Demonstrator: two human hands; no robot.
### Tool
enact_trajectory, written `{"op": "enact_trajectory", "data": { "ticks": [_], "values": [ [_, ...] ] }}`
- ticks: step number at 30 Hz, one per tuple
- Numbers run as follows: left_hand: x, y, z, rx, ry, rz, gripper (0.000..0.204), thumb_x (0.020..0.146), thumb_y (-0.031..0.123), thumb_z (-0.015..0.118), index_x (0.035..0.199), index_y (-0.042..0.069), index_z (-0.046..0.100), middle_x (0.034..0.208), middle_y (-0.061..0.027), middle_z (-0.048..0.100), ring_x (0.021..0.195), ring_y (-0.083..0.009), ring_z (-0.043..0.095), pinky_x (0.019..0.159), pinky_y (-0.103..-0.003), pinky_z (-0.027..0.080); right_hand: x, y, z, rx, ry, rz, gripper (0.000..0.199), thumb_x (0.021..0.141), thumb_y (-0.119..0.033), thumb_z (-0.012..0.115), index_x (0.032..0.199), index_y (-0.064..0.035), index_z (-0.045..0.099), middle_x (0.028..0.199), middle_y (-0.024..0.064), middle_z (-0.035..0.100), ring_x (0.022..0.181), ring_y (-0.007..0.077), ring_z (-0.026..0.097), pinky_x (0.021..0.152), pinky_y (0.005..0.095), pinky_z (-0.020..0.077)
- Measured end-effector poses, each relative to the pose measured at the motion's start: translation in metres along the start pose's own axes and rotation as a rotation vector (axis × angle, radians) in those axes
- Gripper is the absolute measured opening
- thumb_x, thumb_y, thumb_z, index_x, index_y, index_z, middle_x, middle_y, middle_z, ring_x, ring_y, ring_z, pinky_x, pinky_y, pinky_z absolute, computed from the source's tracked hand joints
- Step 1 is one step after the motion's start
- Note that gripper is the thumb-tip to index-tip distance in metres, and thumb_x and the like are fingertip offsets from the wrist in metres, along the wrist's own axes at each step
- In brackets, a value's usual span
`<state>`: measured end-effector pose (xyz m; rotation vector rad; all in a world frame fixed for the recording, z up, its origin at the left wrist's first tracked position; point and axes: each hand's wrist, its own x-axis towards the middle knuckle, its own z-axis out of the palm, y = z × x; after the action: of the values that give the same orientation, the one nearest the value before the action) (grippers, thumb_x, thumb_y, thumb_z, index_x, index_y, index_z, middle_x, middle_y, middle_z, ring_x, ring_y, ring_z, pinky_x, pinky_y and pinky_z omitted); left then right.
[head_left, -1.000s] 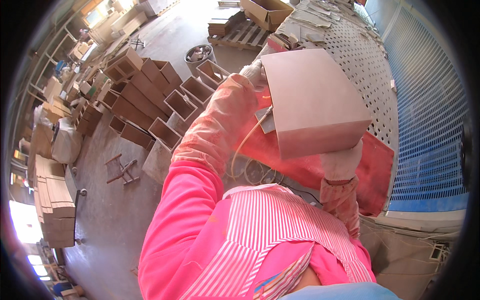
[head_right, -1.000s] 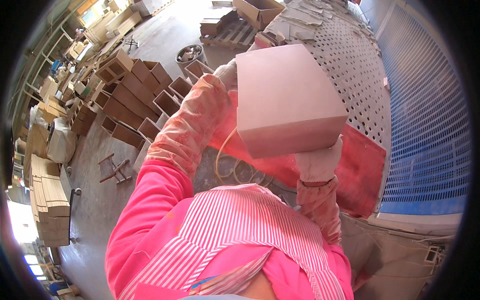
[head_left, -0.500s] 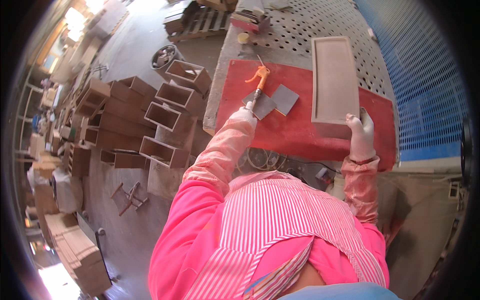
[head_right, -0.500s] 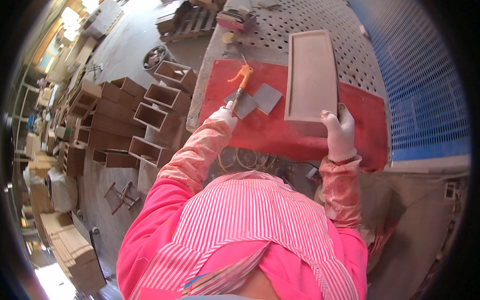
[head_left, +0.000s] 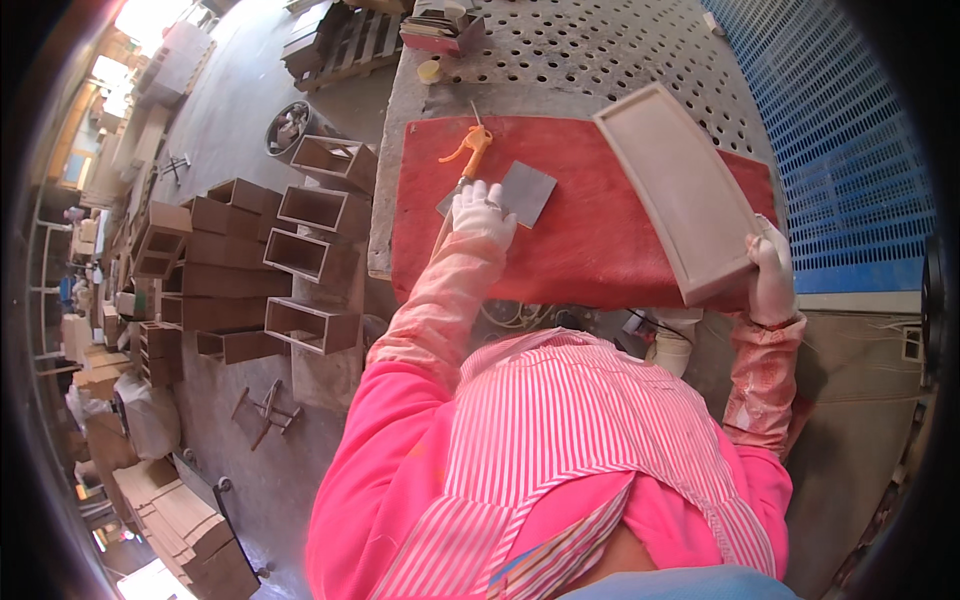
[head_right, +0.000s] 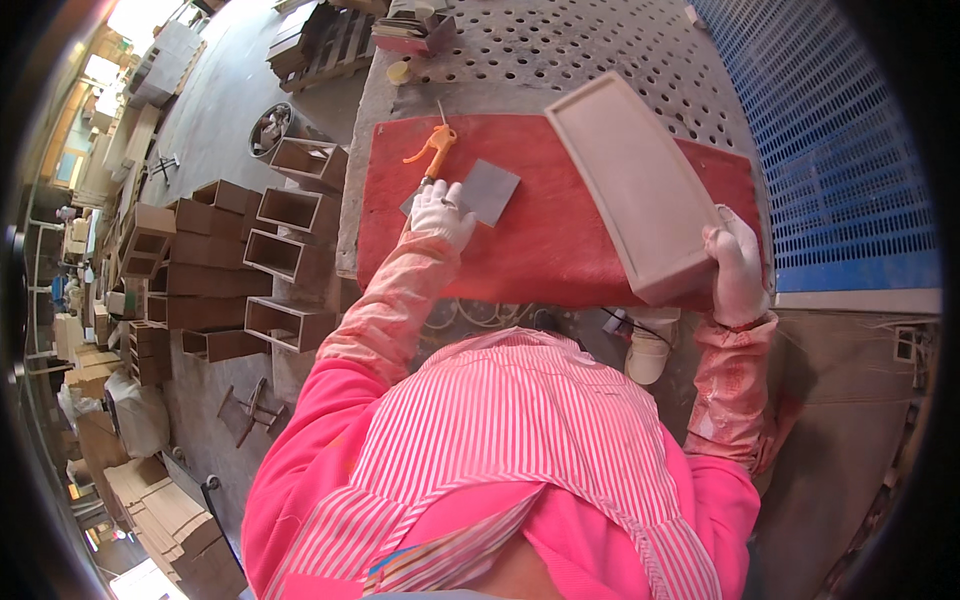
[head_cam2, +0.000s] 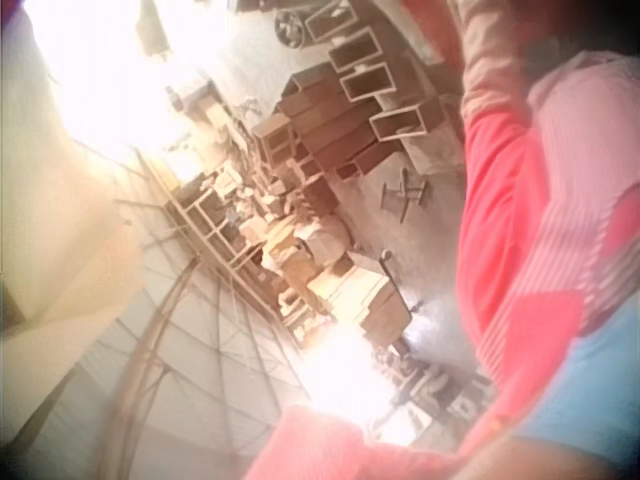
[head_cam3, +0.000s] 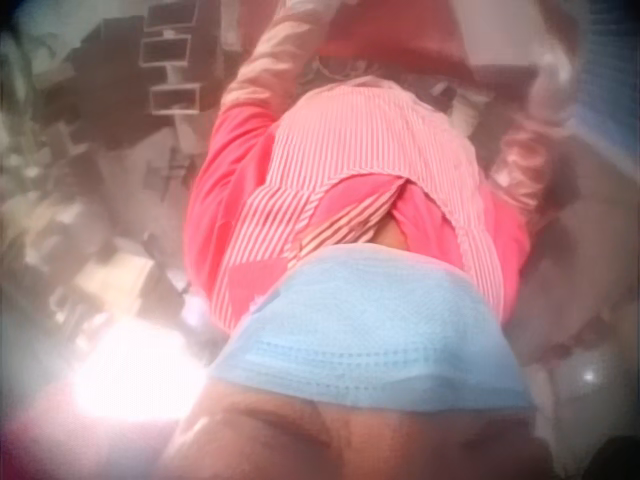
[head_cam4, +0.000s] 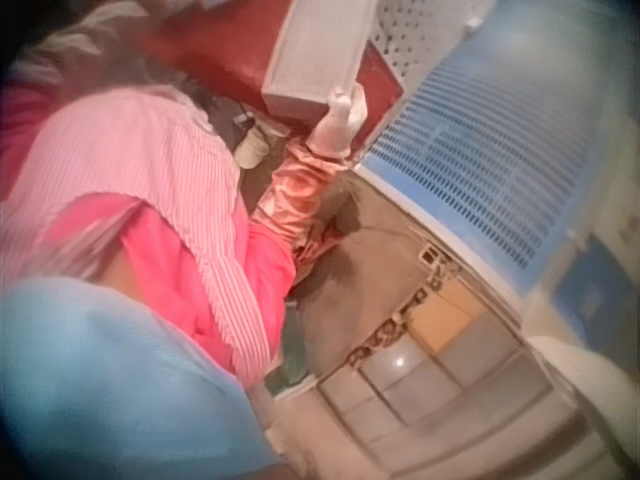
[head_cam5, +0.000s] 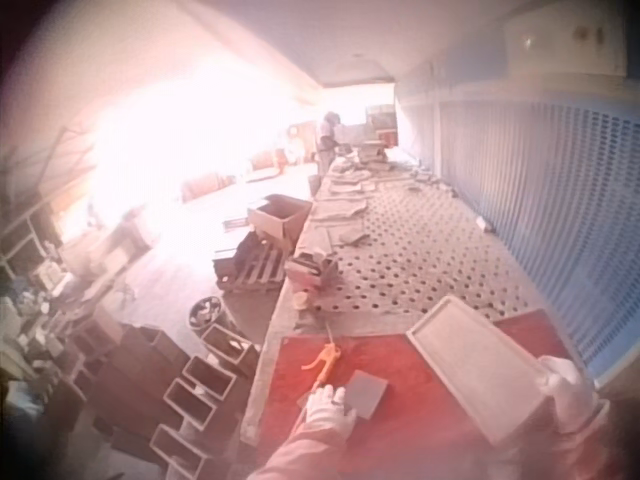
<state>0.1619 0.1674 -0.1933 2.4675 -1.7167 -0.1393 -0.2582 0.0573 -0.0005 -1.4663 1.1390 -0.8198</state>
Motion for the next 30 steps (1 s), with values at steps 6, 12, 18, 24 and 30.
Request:
{"op": "enact_trajectory", "data": {
  "ticks": [6,12,18,24,30],
  "values": [
    [0.028,-0.01,0.05,0.14,-0.092,-0.234,0.046,0.101,0.027,0.058,0.145,0.013,0.06,0.145,-0.0237,0.061,0.14,-0.0405,0.055,0.113,-0.05,0.047,0.047,0.028,-0.022,0.211,-0.361,0.056,0.055,0.08,-0.026,0.059,0.123,0.0062,0.065,0.112,0.0073,0.072,0.096,0.0119,0.065,0.089,0.0248,0.0492],
    [0.013,-0.047,0.017,-0.529,0.188,-0.528,0.027,0.103,0.018,0.06,0.129,0.016,0.071,0.121,-0.0218,0.075,0.114,-0.0396,0.072,0.096,-0.047,0.057,0.155,0.078,-0.048,0.197,-0.912,0.24,0.06,0.074,-0.032,0.065,0.119,0.0063,0.068,0.11,0.0093,0.074,0.095,0.0138,0.067,0.083,0.0276,0.0523],
    [-0.001,-0.042,-0.03,-1.156,0.465,-0.573,0.025,0.106,0.018,0.063,0.123,0.001,0.072,0.097,-0.0053,0.077,0.089,-0.0117,0.068,0.081,-0.034,0.055,0.237,0.124,-0.034,0.06,-0.85,0.239,0.055,0.087,-0.023,0.065,0.134,0.006,0.066,0.125,0.0135,0.072,0.111,0.0196,0.068,0.1,0.0343,0.0535],
    [0.018,0.05,-0.098,-1.326,0.286,-0.499,0.035,0.108,0.034,0.064,0.109,0.0,0.074,0.098,-0.008,0.075,0.092,-0.0164,0.067,0.083,-0.036,0.054,0.19,0.052,-0.012,-0.702,-0.179,-0.557,0.068,0.093,-0.034,0.079,0.147,0.0019,0.06,0.14,0.0143,0.068,0.131,0.0239,0.06,0.113,0.0383,0.0466],
    [0.032,0.174,-0.114,-1.099,0.084,0.016,0.034,0.108,0.034,0.059,0.115,0.001,0.065,0.111,-0.0252,0.073,0.104,-0.0422,0.069,0.091,-0.05,0.053,0.076,0.006,0.078,0.137,-0.5,0.025,0.054,0.103,-0.035,0.072,0.142,0.0011,0.061,0.138,0.0101,0.067,0.125,0.0195,0.06,0.106,0.0403,0.0493]
  ]
}}
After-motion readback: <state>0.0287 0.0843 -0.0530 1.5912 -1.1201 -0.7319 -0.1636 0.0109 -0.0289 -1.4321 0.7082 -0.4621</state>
